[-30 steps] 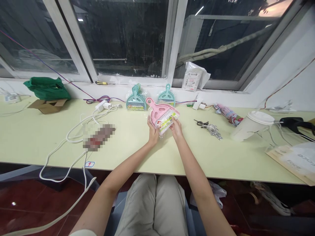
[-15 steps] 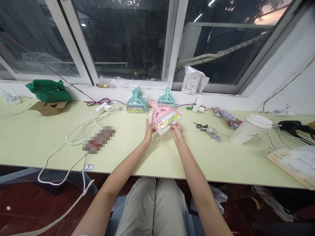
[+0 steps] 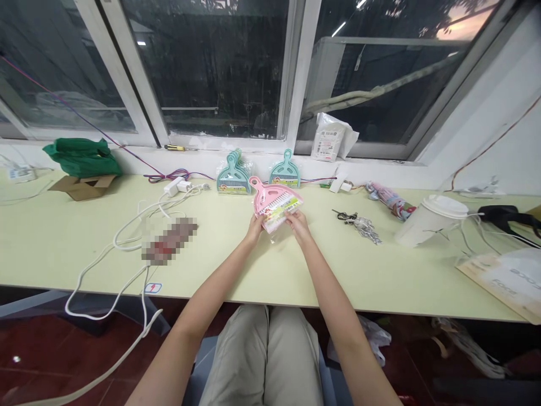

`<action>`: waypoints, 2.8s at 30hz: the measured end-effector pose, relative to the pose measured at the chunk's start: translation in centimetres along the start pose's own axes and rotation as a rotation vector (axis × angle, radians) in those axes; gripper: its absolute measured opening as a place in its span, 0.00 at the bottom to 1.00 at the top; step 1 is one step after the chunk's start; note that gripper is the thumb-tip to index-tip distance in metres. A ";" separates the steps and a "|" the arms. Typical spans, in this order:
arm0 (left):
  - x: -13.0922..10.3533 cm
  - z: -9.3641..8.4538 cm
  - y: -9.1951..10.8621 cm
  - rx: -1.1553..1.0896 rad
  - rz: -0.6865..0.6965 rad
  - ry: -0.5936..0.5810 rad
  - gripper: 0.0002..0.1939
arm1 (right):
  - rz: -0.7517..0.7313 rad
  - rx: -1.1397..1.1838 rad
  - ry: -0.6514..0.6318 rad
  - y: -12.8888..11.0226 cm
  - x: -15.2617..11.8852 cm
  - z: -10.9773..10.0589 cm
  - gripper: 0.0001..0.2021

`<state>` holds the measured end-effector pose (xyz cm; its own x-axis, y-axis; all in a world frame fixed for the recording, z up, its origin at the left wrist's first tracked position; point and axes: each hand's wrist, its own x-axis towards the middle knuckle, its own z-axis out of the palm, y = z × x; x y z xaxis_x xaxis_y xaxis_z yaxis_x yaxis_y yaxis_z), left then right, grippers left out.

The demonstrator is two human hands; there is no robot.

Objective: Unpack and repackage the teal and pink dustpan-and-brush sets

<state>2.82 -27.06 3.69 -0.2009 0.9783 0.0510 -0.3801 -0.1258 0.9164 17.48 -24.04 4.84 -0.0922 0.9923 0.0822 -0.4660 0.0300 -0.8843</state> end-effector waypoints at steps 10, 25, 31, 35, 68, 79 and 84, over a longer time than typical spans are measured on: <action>3.3 -4.4 0.8 -0.017 -0.060 0.259 0.22 | -0.508 -1.356 -0.243 0.3 -0.7 -1.7 0.13; 3.2 -7.0 0.7 -0.010 -0.246 0.068 0.25 | -0.839 -1.557 -0.306 0.9 1.1 -4.6 0.14; 2.6 -7.1 0.9 0.038 -0.309 -0.006 0.18 | -0.824 -1.606 -0.365 1.2 0.3 -4.0 0.13; 2.0 -6.6 1.2 0.086 -0.377 -0.086 0.14 | -0.812 -1.678 -0.338 1.9 0.0 -3.7 0.18; 2.3 -7.3 0.8 0.151 -0.320 -0.198 0.15 | -0.765 -1.874 -0.344 3.7 -1.8 1.2 0.17; 2.1 -6.8 1.0 0.080 -0.350 -0.132 0.21 | -0.640 -1.687 -0.340 3.0 -2.4 1.4 0.19; 2.7 -7.5 1.1 0.051 -0.354 -0.069 0.27 | -0.609 -1.453 -0.378 0.7 -0.4 -2.6 0.20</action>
<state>-4.94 -25.85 1.87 -0.0034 0.9688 -0.2479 -0.3691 0.2292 0.9007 19.47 -24.11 2.95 -0.5171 0.7133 0.4730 0.6486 0.6872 -0.3272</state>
